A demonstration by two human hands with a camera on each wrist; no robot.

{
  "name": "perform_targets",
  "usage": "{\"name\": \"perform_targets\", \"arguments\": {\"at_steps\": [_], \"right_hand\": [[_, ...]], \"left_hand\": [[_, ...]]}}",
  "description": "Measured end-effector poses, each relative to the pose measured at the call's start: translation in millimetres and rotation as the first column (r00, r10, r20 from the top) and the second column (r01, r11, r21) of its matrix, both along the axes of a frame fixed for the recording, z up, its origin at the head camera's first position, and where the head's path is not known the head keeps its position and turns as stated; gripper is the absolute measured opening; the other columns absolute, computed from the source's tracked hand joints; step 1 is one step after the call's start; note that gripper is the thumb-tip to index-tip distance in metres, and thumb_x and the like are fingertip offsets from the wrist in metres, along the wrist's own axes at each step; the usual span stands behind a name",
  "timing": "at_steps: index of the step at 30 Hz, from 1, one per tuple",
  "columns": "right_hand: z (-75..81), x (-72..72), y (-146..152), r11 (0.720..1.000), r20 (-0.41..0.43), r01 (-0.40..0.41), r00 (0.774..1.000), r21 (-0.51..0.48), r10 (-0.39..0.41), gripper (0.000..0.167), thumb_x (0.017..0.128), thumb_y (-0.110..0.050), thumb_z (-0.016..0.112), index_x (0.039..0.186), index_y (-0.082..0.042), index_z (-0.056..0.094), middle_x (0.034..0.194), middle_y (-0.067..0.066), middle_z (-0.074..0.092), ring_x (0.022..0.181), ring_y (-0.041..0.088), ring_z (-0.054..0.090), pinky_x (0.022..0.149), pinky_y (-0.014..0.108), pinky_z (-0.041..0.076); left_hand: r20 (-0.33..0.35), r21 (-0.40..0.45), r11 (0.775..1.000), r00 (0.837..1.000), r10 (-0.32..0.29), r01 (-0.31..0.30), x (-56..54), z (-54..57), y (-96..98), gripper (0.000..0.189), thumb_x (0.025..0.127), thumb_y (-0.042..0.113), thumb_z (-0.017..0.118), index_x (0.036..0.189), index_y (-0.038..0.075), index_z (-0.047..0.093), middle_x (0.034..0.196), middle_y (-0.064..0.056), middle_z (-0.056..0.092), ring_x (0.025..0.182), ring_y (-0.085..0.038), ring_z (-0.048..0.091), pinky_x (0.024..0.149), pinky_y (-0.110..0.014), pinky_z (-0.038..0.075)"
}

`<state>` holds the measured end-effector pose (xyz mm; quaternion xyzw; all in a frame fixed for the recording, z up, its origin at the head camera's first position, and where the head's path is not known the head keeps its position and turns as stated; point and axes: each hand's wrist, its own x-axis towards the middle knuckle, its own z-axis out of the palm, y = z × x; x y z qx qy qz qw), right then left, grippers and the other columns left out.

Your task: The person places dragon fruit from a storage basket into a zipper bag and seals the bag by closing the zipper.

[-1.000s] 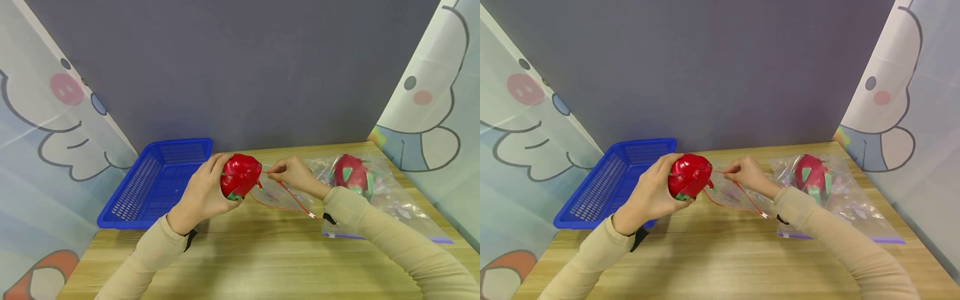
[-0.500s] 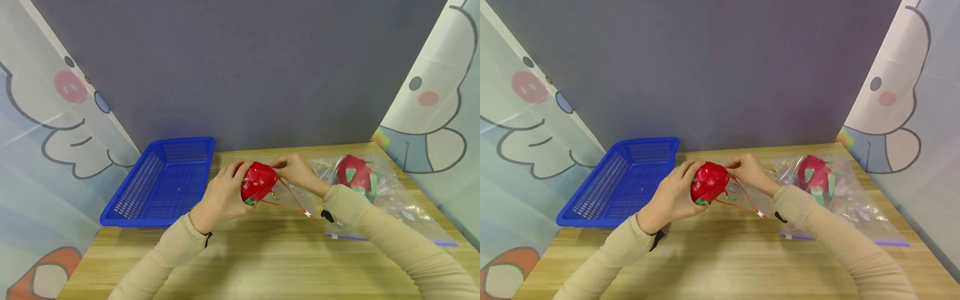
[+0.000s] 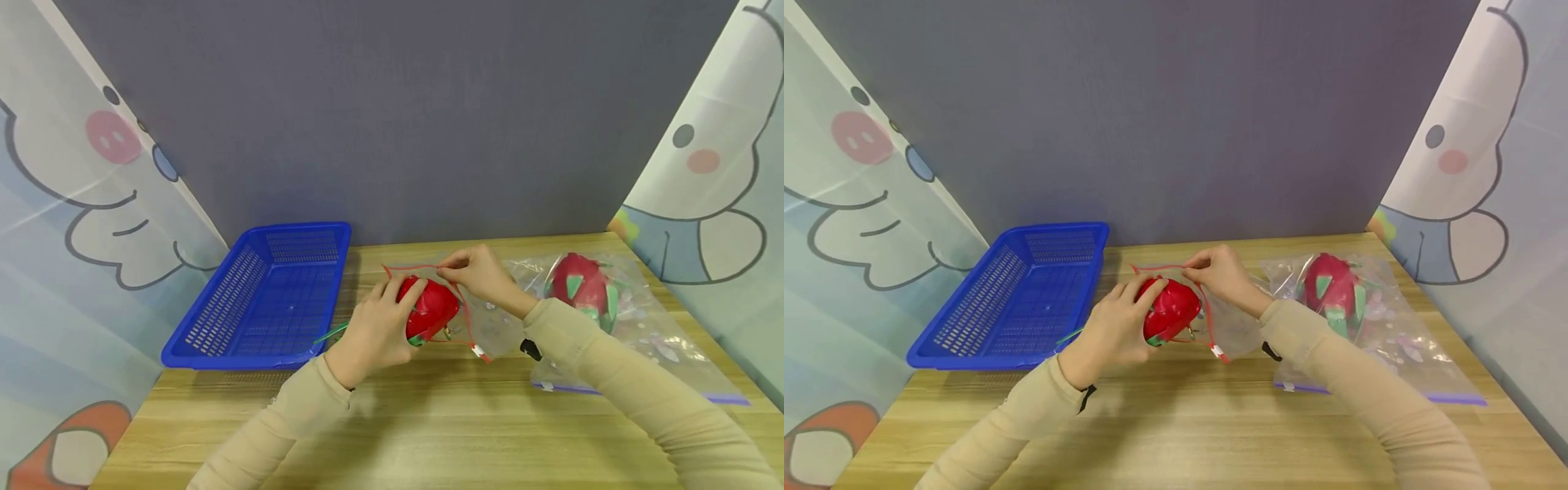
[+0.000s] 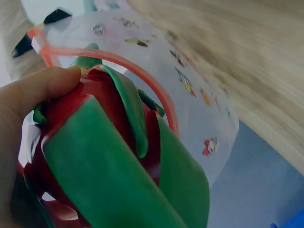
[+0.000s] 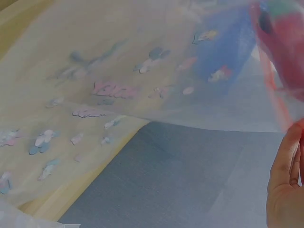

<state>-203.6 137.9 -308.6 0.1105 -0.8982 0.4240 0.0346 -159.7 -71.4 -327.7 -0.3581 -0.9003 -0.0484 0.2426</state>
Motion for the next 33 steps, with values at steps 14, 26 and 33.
{"name": "perform_targets", "arguments": {"at_steps": [14,26,33], "right_hand": [[-0.5,0.9,-13,0.997,-0.019,-0.033,0.999,-0.07,0.032,0.014,0.082,-0.016,0.069,0.092,-0.008,0.073,0.09,0.009,0.07,0.073,0.014,0.06,0.058,0.023,0.047],[3.7,5.5,-22,0.991,-0.012,-0.065,0.998,-0.119,0.064,0.013,0.08,-0.014,0.071,0.089,-0.006,0.073,0.081,0.007,0.071,0.064,0.008,0.054,0.052,0.019,0.043],[12.4,6.0,-19,0.979,-0.052,-0.081,0.996,-0.189,0.073,0.013,0.08,-0.011,0.07,0.088,-0.001,0.072,0.082,0.01,0.07,0.063,0.006,0.057,0.052,0.018,0.044]], "left_hand": [[0.084,-0.007,0.996,0.992,0.089,-0.089,-4.5,-15.3,12.2,0.099,0.053,0.048,0.079,0.136,0.015,0.035,0.121,-0.012,0.051,0.102,-0.032,0.059,0.065,-0.04,0.056],[0.196,0.027,0.979,0.961,0.192,-0.201,-24.8,-29.5,21.2,0.094,0.055,0.05,0.077,0.13,0.009,0.04,0.105,-0.012,0.061,0.085,-0.03,0.063,0.057,-0.037,0.055],[0.234,-0.053,0.977,0.949,0.212,-0.206,-45.3,-32.0,34.2,0.089,0.065,0.047,0.072,0.137,0.009,0.036,0.108,-0.015,0.061,0.069,-0.029,0.066,0.053,-0.036,0.055]]}}
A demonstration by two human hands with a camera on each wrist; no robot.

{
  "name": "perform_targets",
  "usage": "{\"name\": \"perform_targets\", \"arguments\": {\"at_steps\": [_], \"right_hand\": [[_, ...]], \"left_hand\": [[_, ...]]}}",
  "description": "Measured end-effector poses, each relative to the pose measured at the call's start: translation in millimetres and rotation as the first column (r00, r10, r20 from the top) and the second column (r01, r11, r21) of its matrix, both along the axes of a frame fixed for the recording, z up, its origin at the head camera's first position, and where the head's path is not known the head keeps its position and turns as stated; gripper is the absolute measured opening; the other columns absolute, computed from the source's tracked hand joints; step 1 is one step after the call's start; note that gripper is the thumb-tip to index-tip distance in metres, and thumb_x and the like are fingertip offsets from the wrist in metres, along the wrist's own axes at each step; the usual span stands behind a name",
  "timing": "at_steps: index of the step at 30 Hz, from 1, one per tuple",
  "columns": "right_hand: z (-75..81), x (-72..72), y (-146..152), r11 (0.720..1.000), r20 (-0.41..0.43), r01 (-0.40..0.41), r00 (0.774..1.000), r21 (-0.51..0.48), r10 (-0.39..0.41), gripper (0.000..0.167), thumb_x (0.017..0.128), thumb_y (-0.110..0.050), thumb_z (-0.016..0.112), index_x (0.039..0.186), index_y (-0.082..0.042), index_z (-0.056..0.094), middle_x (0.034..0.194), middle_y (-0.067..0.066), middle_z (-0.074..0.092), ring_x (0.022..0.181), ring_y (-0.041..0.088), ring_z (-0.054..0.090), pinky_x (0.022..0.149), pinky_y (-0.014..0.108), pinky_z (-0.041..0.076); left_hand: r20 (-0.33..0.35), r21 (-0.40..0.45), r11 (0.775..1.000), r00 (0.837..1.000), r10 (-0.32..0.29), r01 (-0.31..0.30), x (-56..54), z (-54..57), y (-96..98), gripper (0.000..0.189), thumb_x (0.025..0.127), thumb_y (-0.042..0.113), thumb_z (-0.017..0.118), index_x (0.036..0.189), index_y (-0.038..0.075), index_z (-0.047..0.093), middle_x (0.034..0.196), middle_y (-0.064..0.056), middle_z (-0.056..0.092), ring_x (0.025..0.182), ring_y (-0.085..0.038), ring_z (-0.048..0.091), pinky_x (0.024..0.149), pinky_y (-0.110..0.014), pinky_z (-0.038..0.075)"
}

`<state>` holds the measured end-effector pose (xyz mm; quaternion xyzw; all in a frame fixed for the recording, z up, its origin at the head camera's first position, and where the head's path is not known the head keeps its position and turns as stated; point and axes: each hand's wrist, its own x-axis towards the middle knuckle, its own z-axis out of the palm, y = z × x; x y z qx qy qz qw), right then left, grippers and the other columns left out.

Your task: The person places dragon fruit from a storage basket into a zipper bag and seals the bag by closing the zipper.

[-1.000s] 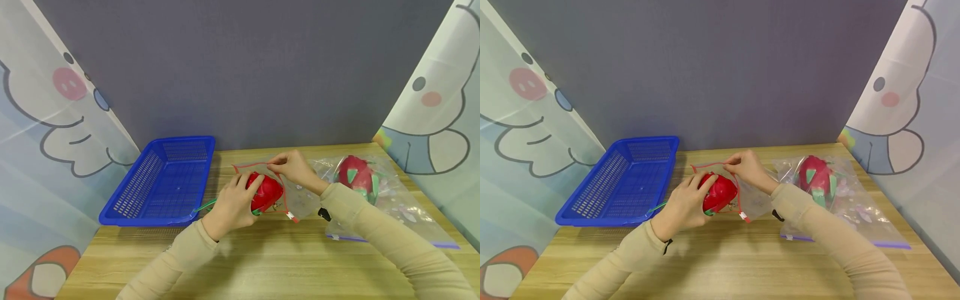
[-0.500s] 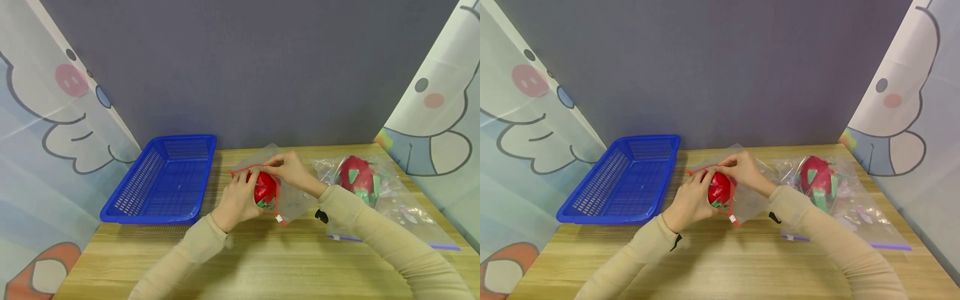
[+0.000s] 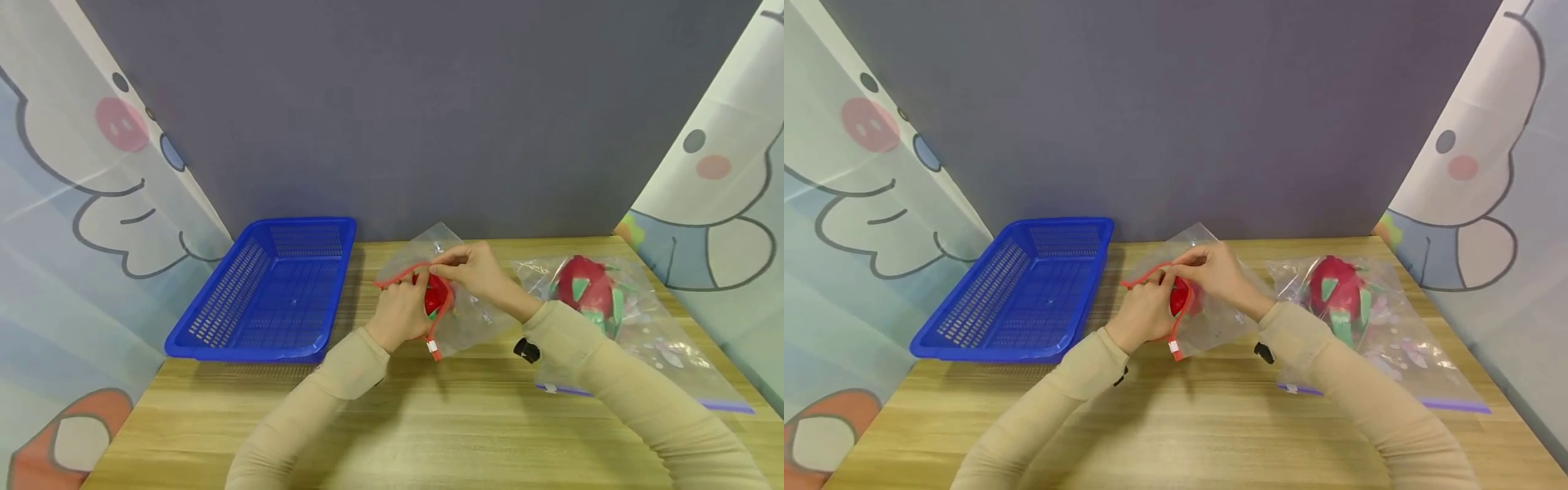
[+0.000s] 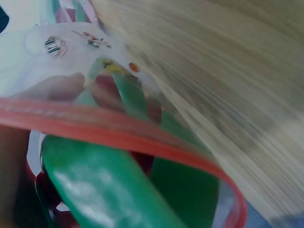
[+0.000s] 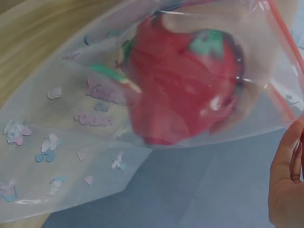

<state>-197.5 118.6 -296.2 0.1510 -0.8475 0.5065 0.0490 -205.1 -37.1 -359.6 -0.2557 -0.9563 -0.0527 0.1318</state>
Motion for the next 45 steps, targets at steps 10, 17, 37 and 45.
{"name": "perform_targets", "arguments": {"at_steps": [10,17,37,45], "right_hand": [[9.1,-0.9,9,0.999,-0.068,-0.011,0.998,0.031,0.013,0.012,0.08,-0.013,0.071,0.088,-0.005,0.073,0.086,0.01,0.069,0.068,0.01,0.06,0.055,0.023,0.047],[11.6,0.6,9,0.999,-0.111,-0.001,0.994,0.046,0.006,0.011,0.08,-0.014,0.071,0.087,-0.006,0.073,0.081,0.009,0.068,0.068,0.011,0.06,0.056,0.022,0.047],[10.4,-3.4,10,0.998,-0.112,0.009,0.994,0.059,-0.002,0.013,0.081,-0.019,0.07,0.088,-0.008,0.073,0.083,0.008,0.068,0.073,0.017,0.06,0.057,0.025,0.048],[7.1,-5.8,10,0.997,-0.095,0.009,0.996,0.073,-0.002,0.013,0.082,-0.019,0.07,0.089,-0.009,0.073,0.083,0.007,0.068,0.072,0.015,0.06,0.059,0.026,0.047]], "left_hand": [[-0.023,-0.043,0.999,1.0,-0.006,0.005,-13.0,-3.8,7.9,0.082,0.073,0.032,0.069,0.141,0.008,0.03,0.099,-0.017,0.062,0.046,-0.015,0.056,0.042,-0.026,0.048],[0.256,-0.01,0.999,0.966,0.042,-0.041,-26.1,-10.2,8.8,0.102,0.068,0.051,0.075,0.144,0.012,0.021,0.108,-0.017,0.061,0.077,-0.024,0.067,0.063,-0.031,0.055],[0.584,0.273,0.96,0.804,-0.114,-0.062,-29.4,-11.7,-7.7,0.1,0.075,0.051,0.068,0.148,0.027,0.005,0.151,-0.01,0.022,0.107,-0.029,0.054,0.078,-0.037,0.049],[0.52,0.324,0.944,0.821,-0.236,0.066,-15.7,-9.4,-21.4,0.074,0.091,0.028,0.055,0.148,0.016,0.011,0.153,-0.014,0.01,0.131,-0.035,0.032,0.101,-0.049,0.036]]}}
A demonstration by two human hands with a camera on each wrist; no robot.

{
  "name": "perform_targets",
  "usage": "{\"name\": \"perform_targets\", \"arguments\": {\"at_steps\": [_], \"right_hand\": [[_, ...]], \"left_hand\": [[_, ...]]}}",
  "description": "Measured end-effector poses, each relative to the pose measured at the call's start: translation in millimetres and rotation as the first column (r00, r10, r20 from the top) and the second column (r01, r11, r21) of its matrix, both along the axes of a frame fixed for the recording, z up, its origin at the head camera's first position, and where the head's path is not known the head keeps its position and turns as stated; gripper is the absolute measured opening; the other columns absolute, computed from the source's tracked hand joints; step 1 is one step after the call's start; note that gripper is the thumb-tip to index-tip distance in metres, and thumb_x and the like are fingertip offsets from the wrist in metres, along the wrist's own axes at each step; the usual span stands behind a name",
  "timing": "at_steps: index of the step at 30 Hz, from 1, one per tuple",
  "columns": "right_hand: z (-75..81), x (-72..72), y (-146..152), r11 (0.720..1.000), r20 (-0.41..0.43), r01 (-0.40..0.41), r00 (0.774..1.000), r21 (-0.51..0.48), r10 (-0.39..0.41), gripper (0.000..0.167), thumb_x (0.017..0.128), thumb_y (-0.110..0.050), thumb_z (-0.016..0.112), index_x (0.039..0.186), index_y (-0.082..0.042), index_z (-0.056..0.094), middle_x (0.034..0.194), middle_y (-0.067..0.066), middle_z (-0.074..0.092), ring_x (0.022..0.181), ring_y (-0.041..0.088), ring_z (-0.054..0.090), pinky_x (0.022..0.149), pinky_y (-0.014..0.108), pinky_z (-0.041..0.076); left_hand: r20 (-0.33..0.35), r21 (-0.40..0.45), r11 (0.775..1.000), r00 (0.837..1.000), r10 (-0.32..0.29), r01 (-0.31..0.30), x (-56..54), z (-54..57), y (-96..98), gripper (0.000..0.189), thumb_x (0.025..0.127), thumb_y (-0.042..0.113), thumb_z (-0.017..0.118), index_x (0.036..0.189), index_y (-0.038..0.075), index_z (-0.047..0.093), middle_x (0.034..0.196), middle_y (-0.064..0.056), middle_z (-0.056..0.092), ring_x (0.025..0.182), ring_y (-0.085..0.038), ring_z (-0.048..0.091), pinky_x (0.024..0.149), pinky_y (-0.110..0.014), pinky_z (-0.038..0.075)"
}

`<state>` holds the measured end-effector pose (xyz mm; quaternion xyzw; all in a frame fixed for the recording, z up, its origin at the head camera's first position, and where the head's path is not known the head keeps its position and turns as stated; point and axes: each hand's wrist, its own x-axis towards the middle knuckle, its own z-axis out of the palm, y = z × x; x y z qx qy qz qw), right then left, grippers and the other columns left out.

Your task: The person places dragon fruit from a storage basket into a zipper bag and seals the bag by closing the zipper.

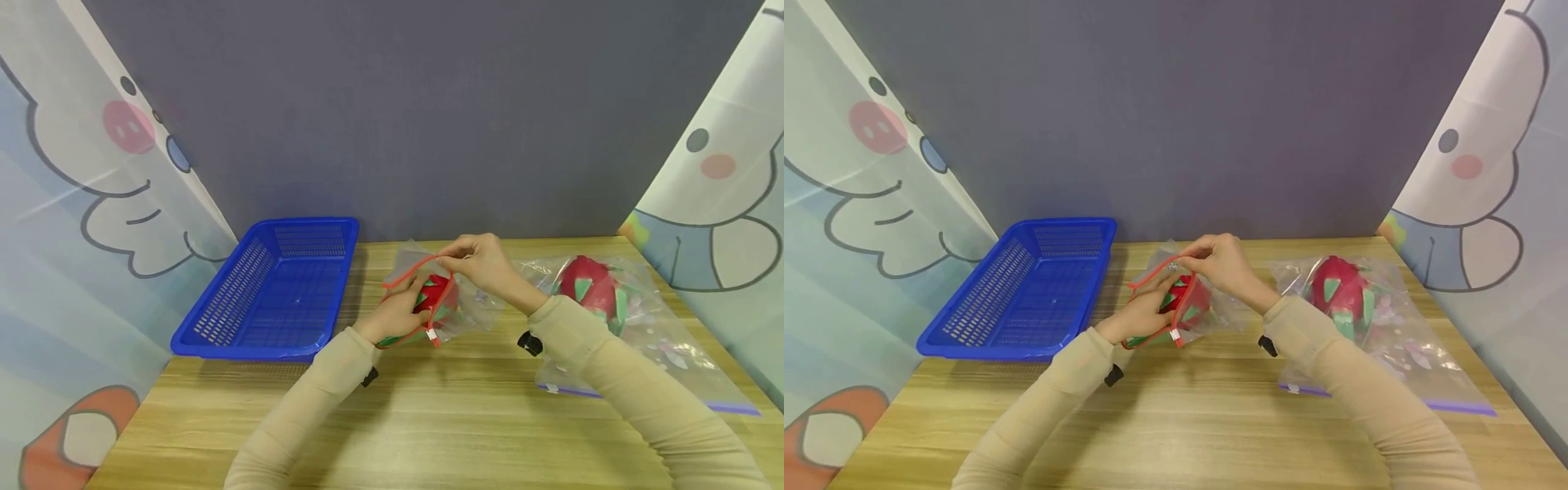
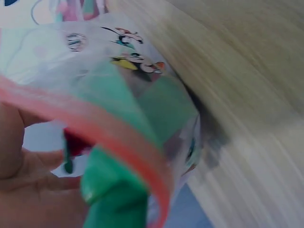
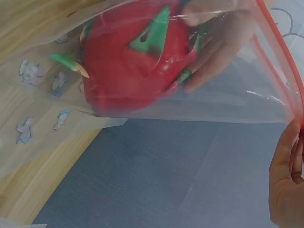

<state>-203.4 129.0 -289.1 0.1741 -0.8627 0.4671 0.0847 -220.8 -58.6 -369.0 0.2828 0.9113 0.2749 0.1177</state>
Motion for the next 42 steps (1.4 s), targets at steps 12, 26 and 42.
{"name": "perform_targets", "arguments": {"at_steps": [12,26,42], "right_hand": [[0.3,-4.7,6,0.999,0.016,0.044,0.999,-0.006,-0.044,0.016,0.081,-0.019,0.071,0.09,-0.006,0.073,0.084,0.008,0.069,0.072,0.017,0.061,0.058,0.025,0.048],[-0.3,-4.3,2,0.999,0.009,0.045,0.999,0.003,-0.045,0.013,0.08,-0.018,0.071,0.089,-0.008,0.073,0.084,0.006,0.069,0.074,0.015,0.06,0.057,0.026,0.046],[-2.4,-2.9,8,0.999,0.055,0.051,0.997,-0.011,-0.05,0.017,0.081,-0.019,0.07,0.093,-0.006,0.072,0.086,0.007,0.07,0.073,0.015,0.06,0.056,0.024,0.043]], "left_hand": [[-0.244,0.148,0.987,0.969,-0.03,0.068,39.9,35.5,-40.0,0.035,0.086,0.001,0.059,0.12,0.007,0.058,0.118,-0.008,0.059,0.095,-0.02,0.063,0.076,-0.028,0.053],[-0.502,-0.052,0.992,0.855,-0.128,0.118,25.5,42.7,-44.0,0.023,0.076,0.01,0.073,0.099,0.009,0.067,0.095,-0.001,0.063,0.08,-0.016,0.063,0.069,-0.028,0.053],[-0.65,0.025,0.989,0.754,-0.096,0.148,23.5,39.6,-34.8,0.005,0.077,0.014,0.073,0.081,0.012,0.073,0.078,0.003,0.067,0.064,-0.006,0.062,0.057,-0.02,0.05]]}}
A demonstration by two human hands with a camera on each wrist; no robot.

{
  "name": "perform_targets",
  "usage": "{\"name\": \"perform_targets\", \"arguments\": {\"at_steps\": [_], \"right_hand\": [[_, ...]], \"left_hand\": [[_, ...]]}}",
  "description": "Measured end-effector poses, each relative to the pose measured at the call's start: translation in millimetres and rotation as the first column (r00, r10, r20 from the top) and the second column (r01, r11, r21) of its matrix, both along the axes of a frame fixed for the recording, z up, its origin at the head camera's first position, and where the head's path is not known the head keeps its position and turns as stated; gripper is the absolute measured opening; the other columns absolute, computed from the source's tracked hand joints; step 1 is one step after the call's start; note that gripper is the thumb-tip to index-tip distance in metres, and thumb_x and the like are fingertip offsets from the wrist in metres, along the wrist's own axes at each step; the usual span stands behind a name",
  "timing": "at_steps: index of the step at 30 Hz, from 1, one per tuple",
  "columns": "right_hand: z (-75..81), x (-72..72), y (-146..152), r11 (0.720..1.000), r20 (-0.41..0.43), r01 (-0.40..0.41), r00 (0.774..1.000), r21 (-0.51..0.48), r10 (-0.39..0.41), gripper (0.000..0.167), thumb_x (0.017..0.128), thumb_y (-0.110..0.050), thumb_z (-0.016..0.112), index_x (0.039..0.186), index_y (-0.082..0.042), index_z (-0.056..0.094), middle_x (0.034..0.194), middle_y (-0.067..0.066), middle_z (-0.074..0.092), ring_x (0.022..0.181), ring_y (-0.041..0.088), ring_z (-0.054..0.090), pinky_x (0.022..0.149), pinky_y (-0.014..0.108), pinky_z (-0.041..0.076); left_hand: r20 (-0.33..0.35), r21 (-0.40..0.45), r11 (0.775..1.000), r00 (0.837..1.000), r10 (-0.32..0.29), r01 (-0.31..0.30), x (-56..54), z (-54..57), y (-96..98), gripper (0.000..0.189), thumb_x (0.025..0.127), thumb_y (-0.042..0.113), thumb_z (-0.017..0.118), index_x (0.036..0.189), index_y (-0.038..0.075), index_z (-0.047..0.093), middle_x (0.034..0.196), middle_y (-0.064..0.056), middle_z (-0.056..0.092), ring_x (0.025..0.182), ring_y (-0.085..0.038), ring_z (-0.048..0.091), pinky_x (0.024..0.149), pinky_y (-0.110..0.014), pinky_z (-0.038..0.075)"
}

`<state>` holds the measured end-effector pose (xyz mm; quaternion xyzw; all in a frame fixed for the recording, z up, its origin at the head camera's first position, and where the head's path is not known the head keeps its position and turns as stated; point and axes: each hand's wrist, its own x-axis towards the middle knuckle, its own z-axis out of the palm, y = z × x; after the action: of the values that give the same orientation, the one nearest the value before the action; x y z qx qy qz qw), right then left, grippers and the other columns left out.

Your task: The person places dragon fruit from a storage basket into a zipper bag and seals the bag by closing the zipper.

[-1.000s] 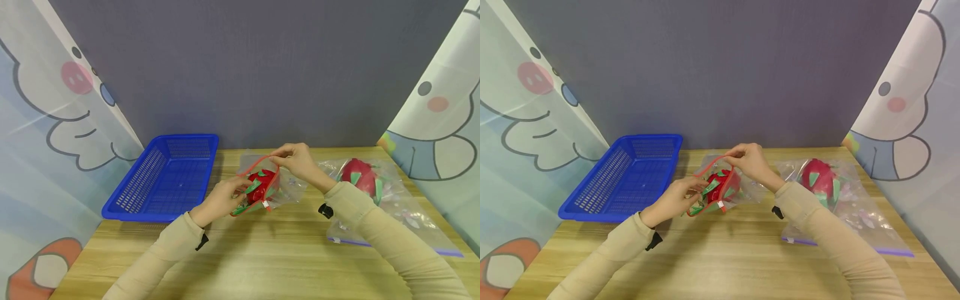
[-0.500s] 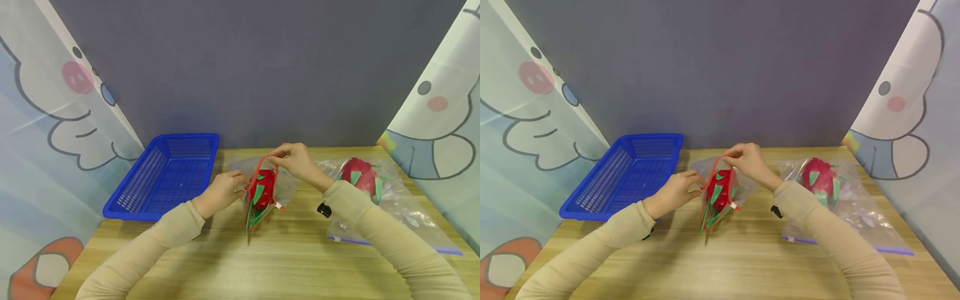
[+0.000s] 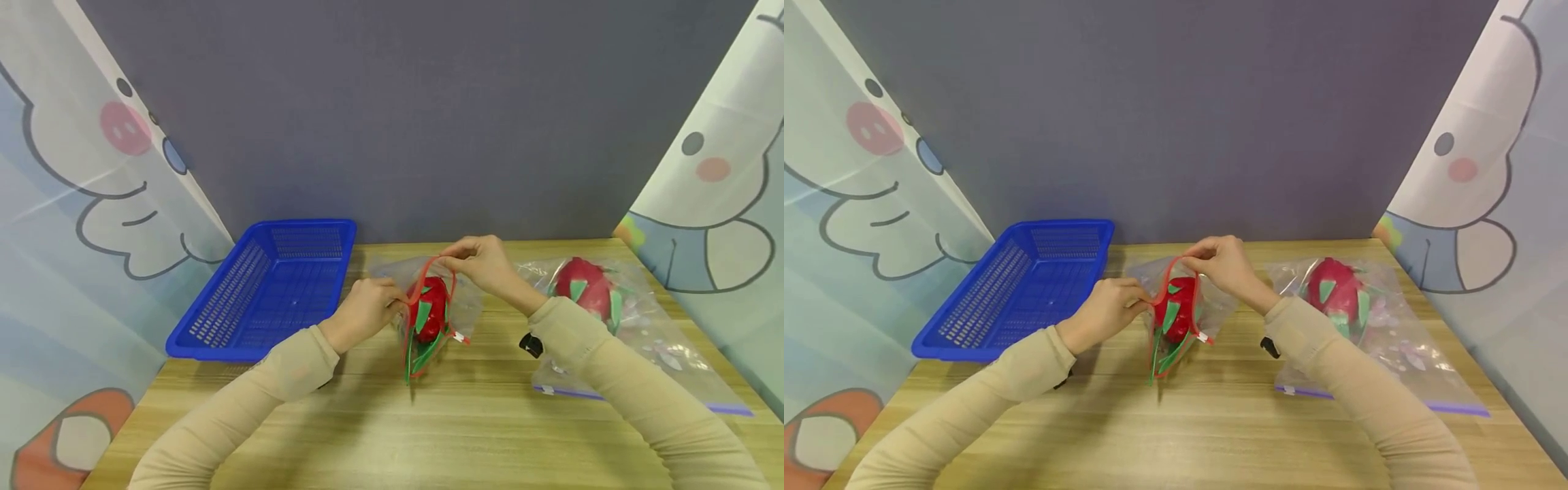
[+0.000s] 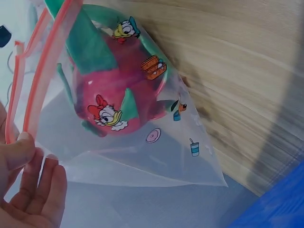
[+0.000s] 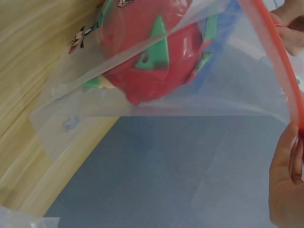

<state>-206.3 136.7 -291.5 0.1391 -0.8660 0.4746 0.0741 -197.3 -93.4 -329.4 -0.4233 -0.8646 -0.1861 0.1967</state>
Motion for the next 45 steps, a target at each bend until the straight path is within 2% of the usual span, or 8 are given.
{"name": "perform_targets", "arguments": {"at_steps": [13,25,29,33,35,38,41,45], "right_hand": [[-1.2,-2.0,16,0.999,0.061,0.018,0.998,-0.03,-0.016,0.021,0.084,-0.016,0.067,0.1,-0.003,0.069,0.089,0.01,0.07,0.072,0.007,0.062,0.059,0.022,0.045],[-12.2,9.4,33,1.0,0.082,0.006,0.997,0.027,-0.008,0.03,0.089,-0.013,0.059,0.113,0.004,0.059,0.1,0.021,0.065,0.082,0.015,0.061,0.068,0.022,0.049],[-21.3,19.5,42,0.998,0.156,-0.033,0.987,0.048,0.025,0.025,0.09,-0.016,0.058,0.102,0.006,0.059,0.094,0.019,0.064,0.08,0.016,0.062,0.068,0.022,0.051],[-34.9,31.6,46,0.975,0.208,-0.154,0.971,0.163,0.119,0.024,0.084,-0.025,0.066,0.091,-0.003,0.063,0.086,0.008,0.065,0.079,0.016,0.061,0.069,0.027,0.051],[-41.7,37.6,45,0.943,0.165,-0.213,0.971,0.257,0.174,0.027,0.077,-0.029,0.073,0.091,-0.006,0.065,0.086,0.003,0.066,0.08,0.016,0.061,0.07,0.028,0.052],[-49.9,44.3,42,0.871,-0.029,-0.217,0.966,0.441,0.255,0.032,0.069,-0.027,0.079,0.091,-0.007,0.067,0.086,0.001,0.069,0.079,0.017,0.064,0.07,0.029,0.053],[-55.6,46.8,39,0.815,-0.271,-0.122,0.906,0.567,0.325,0.029,0.066,-0.021,0.081,0.089,-0.007,0.068,0.085,0.001,0.07,0.075,0.016,0.065,0.067,0.029,0.053],[-60.2,46.1,37,0.815,-0.426,-0.082,0.82,0.573,0.382,0.022,0.067,-0.009,0.078,0.086,-0.007,0.069,0.083,-0.001,0.069,0.073,0.012,0.065,0.065,0.026,0.053]], "left_hand": [[0.183,0.275,0.959,0.983,0.025,-0.075,-9.3,15.4,-4.9,0.003,0.08,0.01,0.069,0.082,0.009,0.072,0.081,-0.001,0.067,0.073,-0.012,0.065,0.066,-0.024,0.053],[0.229,0.342,0.931,0.972,0.049,-0.128,-10.4,15.3,-5.1,0.006,0.081,0.012,0.07,0.08,0.006,0.071,0.08,-0.002,0.067,0.071,-0.013,0.063,0.064,-0.022,0.052],[0.247,0.333,0.932,0.967,0.06,-0.143,-9.7,15.6,-4.6,0.004,0.081,0.011,0.07,0.08,0.008,0.071,0.081,-0.002,0.067,0.072,-0.013,0.063,0.064,-0.023,0.051],[0.254,0.33,0.932,0.965,0.063,-0.148,-9.7,15.3,-4.0,0.004,0.08,0.012,0.07,0.08,0.008,0.071,0.082,-0.001,0.067,0.072,-0.013,0.063,0.064,-0.023,0.051],[0.25,0.33,0.933,0.966,0.061,-0.144,-10.1,15.0,-3.8,0.005,0.08,0.012,0.07,0.08,0.007,0.071,0.081,-0.002,0.068,0.071,-0.013,0.063,0.064,-0.023,0.051],[0.246,0.331,0.933,0.968,0.058,-0.14,-10.3,15.6,-3.4,0.005,0.081,0.012,0.069,0.079,0.007,0.071,0.081,-0.002,0.068,0.07,-0.012,0.063,0.063,-0.023,0.051],[0.251,0.329,0.933,0.966,0.063,-0.146,-10.8,16.2,-3.2,0.004,0.081,0.012,0.07,0.08,0.008,0.071,0.081,-0.001,0.067,0.07,-0.012,0.063,0.063,-0.023,0.051],[0.262,0.327,0.933,0.963,0.062,-0.149,-11.6,16.0,-2.9,0.005,0.081,0.013,0.069,0.081,0.008,0.071,0.081,-0.001,0.067,0.071,-0.012,0.063,0.064,-0.023,0.051]]}}
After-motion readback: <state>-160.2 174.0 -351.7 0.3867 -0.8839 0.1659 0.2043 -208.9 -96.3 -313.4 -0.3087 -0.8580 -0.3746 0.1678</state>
